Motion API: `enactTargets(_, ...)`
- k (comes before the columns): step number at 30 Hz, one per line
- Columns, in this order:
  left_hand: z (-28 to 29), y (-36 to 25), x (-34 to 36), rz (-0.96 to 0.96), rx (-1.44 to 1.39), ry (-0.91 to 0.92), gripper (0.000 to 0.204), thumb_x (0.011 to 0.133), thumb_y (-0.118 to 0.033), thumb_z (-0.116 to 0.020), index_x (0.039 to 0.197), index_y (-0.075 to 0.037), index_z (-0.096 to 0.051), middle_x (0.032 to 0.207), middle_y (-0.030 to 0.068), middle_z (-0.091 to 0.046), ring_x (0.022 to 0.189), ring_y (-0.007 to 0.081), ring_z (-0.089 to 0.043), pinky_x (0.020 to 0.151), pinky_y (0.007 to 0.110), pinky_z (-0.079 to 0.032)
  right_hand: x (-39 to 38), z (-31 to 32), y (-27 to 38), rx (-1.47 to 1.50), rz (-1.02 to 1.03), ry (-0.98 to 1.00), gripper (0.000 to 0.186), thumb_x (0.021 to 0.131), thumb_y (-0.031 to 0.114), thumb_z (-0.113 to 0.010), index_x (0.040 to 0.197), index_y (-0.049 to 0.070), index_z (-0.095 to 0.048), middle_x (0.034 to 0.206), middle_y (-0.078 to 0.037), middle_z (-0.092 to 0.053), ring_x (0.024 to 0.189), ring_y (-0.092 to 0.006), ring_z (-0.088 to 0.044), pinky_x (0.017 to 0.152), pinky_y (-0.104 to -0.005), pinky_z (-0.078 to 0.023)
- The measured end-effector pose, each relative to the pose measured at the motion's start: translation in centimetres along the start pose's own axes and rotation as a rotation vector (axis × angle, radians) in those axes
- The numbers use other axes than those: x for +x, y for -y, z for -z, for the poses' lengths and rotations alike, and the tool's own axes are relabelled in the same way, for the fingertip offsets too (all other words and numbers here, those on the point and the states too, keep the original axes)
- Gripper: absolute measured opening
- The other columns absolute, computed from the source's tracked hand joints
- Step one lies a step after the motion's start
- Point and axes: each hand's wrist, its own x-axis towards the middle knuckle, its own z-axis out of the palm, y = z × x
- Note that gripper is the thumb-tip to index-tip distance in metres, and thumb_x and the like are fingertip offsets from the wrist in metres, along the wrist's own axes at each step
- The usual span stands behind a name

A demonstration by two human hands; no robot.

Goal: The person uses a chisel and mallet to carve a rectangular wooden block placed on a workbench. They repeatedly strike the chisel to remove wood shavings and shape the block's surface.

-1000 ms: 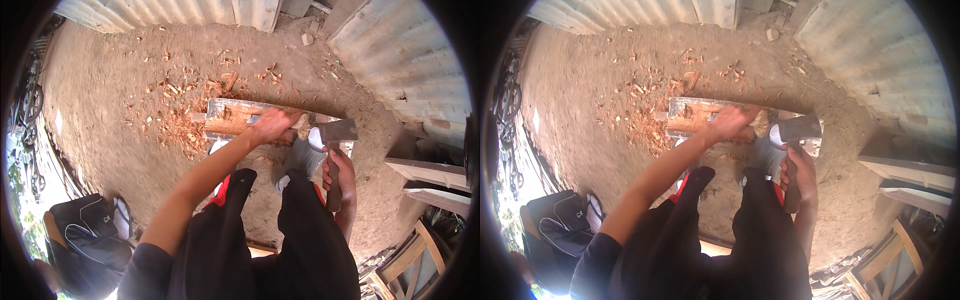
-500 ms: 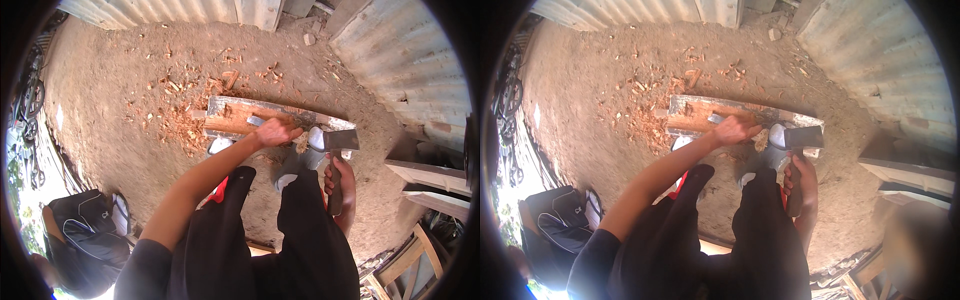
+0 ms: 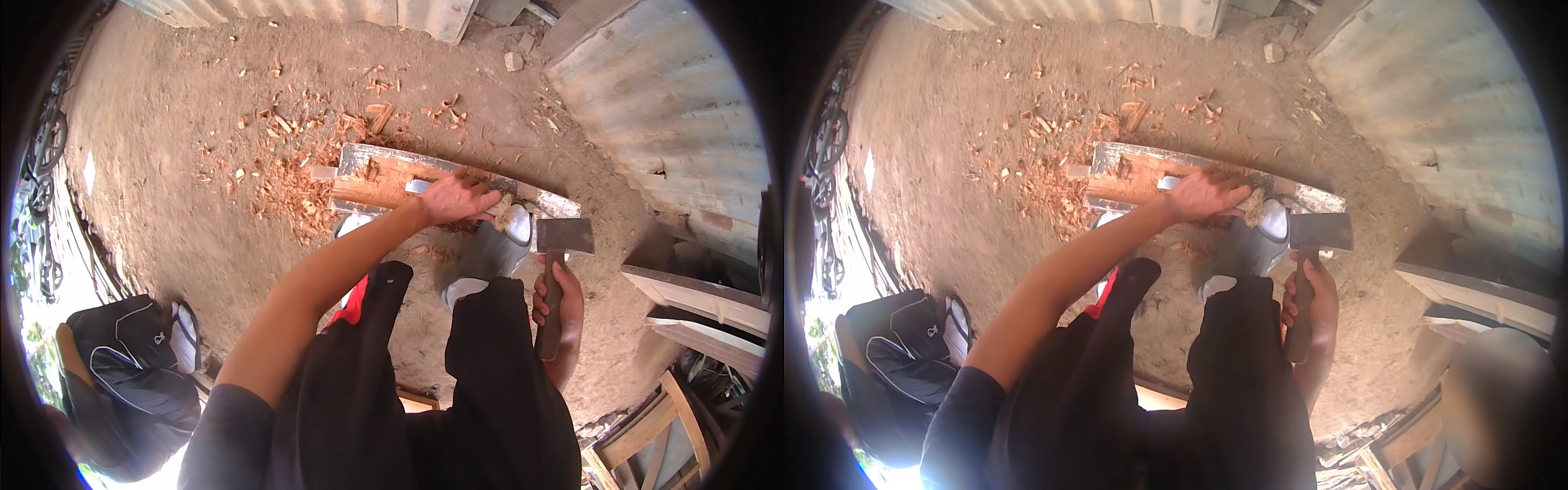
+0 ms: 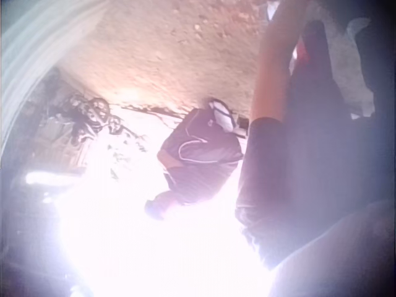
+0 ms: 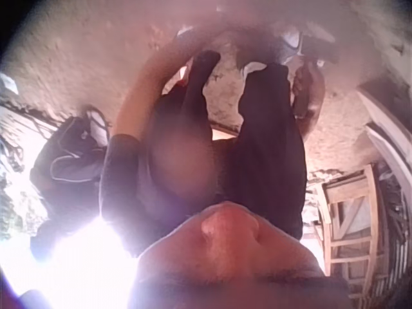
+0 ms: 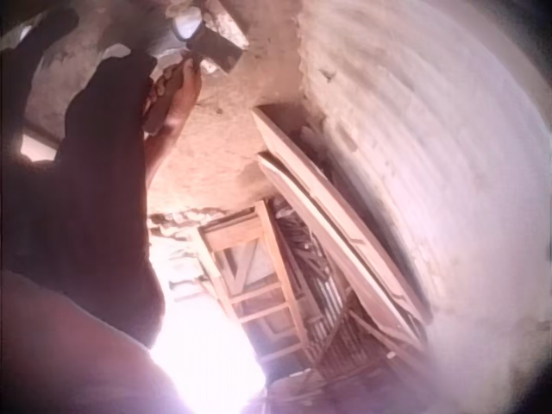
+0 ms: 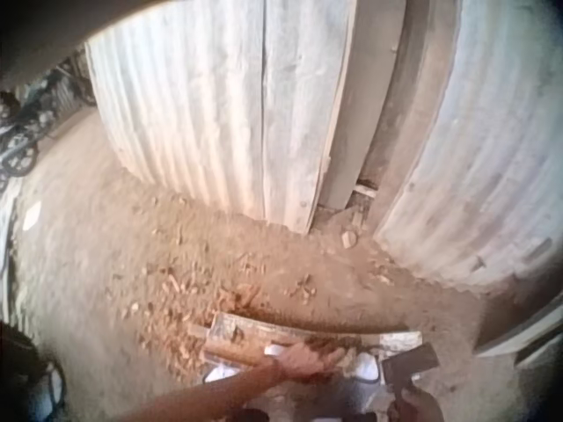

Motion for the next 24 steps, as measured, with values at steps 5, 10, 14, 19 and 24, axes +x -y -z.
enactTargets(5, -0.4, 0.2, 0.1, 0.009, -0.003, -0.138, 0.045, 0.098, -0.056, -0.055, 0.105, -0.012, -0.051, 0.088, 0.0076, -0.068, 0.087, 0.0303, -0.070, 0.084, 0.045, -0.052, 0.2, -1.7, 0.2, -0.039, -0.105, 0.215, 0.042, 0.103, 0.039, -0.055, 0.130, 0.007, -0.054, 0.072, -0.002, -0.049, 0.043, -0.0105, -0.042, 0.034, -0.0268, -0.032)
enactTargets(10, 0.2, -0.3, 0.6, 0.093, -0.007, -0.028, 0.045, 0.098, -0.054, -0.055, 0.111, -0.011, -0.053, 0.094, 0.0094, -0.069, 0.095, 0.0304, -0.070, 0.088, 0.048, -0.051, -0.7, -3.2, 0.6, -0.086, 0.026, 0.163, 0.042, 0.105, 0.039, -0.052, 0.131, 0.006, -0.053, 0.073, -0.003, -0.049, 0.044, -0.0109, -0.043, 0.036, -0.0271, -0.033)
enactTargets(14, -0.4, 0.0, 0.5, 0.131, -0.004, -0.159, 0.045, 0.098, -0.052, -0.056, 0.116, -0.010, -0.054, 0.102, 0.0111, -0.070, 0.098, 0.0310, -0.071, 0.089, 0.048, -0.051, 0.9, -3.8, 1.0, 0.004, 0.144, -0.037, 0.041, 0.108, 0.039, -0.049, 0.132, 0.006, -0.052, 0.073, -0.002, -0.049, 0.047, -0.0112, -0.044, 0.039, -0.0296, -0.036)
enactTargets(19, -0.4, -0.5, 0.8, 0.165, -0.017, -0.094, 0.045, 0.098, -0.051, -0.057, 0.117, -0.011, -0.055, 0.108, 0.0118, -0.070, 0.101, 0.0310, -0.070, 0.090, 0.049, -0.051, 4.0, -5.8, -1.1, -0.083, 0.125, -0.021, 0.042, 0.107, 0.041, -0.052, 0.132, 0.007, -0.052, 0.077, -0.002, -0.050, 0.051, -0.0116, -0.045, 0.043, -0.0289, -0.039)
enactTargets(24, 0.2, -0.3, 0.4, 0.159, -0.021, 0.024, 0.045, 0.098, -0.051, -0.057, 0.118, -0.011, -0.055, 0.110, 0.0127, -0.069, 0.107, 0.0303, -0.069, 0.093, 0.049, -0.051, 2.8, -4.4, 0.6, -0.015, 0.095, 0.050, 0.041, 0.106, 0.041, -0.052, 0.131, 0.008, -0.053, 0.078, -0.001, -0.051, 0.051, -0.0118, -0.045, 0.044, -0.0304, -0.040)
